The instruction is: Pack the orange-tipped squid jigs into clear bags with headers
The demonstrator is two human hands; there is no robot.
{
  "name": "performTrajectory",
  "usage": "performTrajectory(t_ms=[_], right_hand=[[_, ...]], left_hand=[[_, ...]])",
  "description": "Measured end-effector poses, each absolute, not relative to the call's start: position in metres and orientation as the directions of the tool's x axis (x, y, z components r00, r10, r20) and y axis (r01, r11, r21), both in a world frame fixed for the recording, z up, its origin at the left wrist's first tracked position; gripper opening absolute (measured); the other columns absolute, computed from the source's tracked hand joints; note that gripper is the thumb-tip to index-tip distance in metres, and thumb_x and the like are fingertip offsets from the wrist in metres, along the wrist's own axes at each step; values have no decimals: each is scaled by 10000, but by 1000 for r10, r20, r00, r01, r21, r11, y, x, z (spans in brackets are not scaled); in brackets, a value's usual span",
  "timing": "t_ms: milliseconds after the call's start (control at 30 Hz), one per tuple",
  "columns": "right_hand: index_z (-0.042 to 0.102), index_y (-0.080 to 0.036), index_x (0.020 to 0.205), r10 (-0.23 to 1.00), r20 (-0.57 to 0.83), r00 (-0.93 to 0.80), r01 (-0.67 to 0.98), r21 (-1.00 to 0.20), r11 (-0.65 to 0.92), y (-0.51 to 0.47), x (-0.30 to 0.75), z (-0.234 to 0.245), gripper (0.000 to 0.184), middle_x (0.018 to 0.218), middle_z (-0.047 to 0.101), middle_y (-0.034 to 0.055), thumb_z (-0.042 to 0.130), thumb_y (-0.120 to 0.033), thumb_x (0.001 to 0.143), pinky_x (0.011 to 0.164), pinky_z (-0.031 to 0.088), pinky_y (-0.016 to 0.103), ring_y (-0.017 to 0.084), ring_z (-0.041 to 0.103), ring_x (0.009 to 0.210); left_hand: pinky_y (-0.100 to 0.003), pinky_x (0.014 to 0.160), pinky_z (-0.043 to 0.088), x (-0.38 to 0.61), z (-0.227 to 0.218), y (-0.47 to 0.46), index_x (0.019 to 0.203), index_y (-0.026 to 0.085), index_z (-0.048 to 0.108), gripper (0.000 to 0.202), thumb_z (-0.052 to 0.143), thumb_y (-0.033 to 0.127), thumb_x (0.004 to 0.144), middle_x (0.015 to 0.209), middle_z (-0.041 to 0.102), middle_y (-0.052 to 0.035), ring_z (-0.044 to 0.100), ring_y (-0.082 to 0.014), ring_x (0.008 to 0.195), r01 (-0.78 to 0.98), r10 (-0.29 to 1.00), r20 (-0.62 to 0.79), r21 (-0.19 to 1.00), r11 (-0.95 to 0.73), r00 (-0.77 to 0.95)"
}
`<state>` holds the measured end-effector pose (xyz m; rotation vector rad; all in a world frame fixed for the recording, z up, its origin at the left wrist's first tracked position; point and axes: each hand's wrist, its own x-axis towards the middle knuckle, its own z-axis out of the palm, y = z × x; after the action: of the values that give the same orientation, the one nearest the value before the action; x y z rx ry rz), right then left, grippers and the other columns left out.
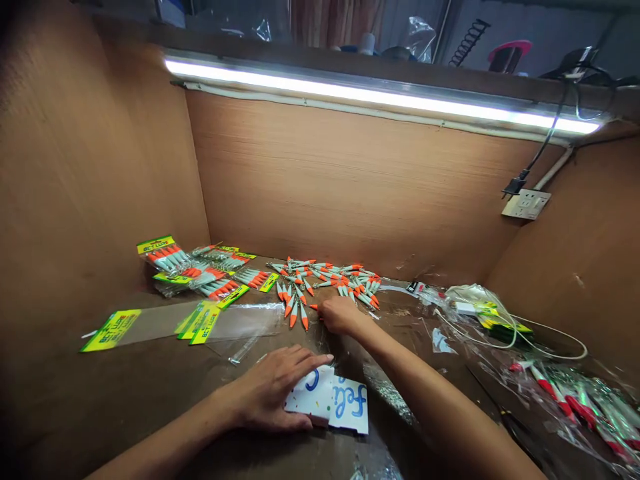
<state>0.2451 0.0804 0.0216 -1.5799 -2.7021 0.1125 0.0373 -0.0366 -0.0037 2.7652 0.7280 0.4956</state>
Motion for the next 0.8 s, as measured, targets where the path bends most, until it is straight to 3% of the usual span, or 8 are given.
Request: performTrajectory(t_ms=[167,233,300,367,433,533,667,800], right_hand=[[674,-201,1183,860,100,-500,854,-108,509,71,268,37,327,1138,709,122,525,-169,894,842,454,303,248,651,1027],[681,-183,1158,858,227,-460,807,-295,511,69,292,47,290,1134,705,107,528,-227,915,851,463,297,220,647,1003],[706,-148,1057,885,292,-362,658,-593,465,64,319,52,278,982,726,87,599,-344,890,783,487,295,200,656,873],[699,-136,1020,925,237,-296,453,-818,354,55,342,48,366,879,722,62,683,-447,829,711,496,290,176,645,754],[693,-136,985,945,145,-292,309,-921,237,44,356,39,404,864,725,58,752,-473,768,710,501,290,166,648,736],[704,-139,899,957,94,-276,271,-947,171,29,362,25,385,867,738,67,807,-462,717,759,514,308,183,666,784],[725,-151,873,957,193,-215,302,-919,253,22,360,21,353,872,741,70,805,-463,729,783,516,315,188,660,803],[724,-156,856,934,217,-284,243,-926,289,21,363,25,301,916,741,70,804,-425,745,805,518,322,193,666,836]], left_hand=[[-459,967,468,37,0,-35,1503,314,301,943,767,521,709,1294,570,-91,562,-319,1125,461,554,275,338,-821,786],[-460,961,473,37,-2,-32,1494,309,311,923,767,507,716,1287,571,-95,565,-314,1117,483,592,304,366,-796,746],[-451,968,472,36,-4,-28,1485,307,319,896,770,463,726,1299,565,-93,561,-305,1131,498,632,339,404,-767,697],[-440,976,472,35,-7,-25,1477,310,324,880,776,406,728,1312,556,-88,557,-296,1144,510,670,370,445,-736,644],[-440,984,468,34,-9,-22,1473,311,327,858,768,375,739,1321,552,-87,553,-293,1156,516,695,399,472,-715,598],[-450,1000,456,33,-8,-21,1466,304,345,828,758,394,754,1324,558,-87,548,-297,1171,535,714,397,477,-698,577],[-442,968,473,33,-6,-21,1452,302,378,835,776,397,724,1303,574,-85,570,-300,1138,587,742,336,458,-667,580],[-432,981,464,32,-7,-19,1465,311,352,861,777,361,717,1321,566,-73,559,-293,1163,584,738,352,454,-673,576]])
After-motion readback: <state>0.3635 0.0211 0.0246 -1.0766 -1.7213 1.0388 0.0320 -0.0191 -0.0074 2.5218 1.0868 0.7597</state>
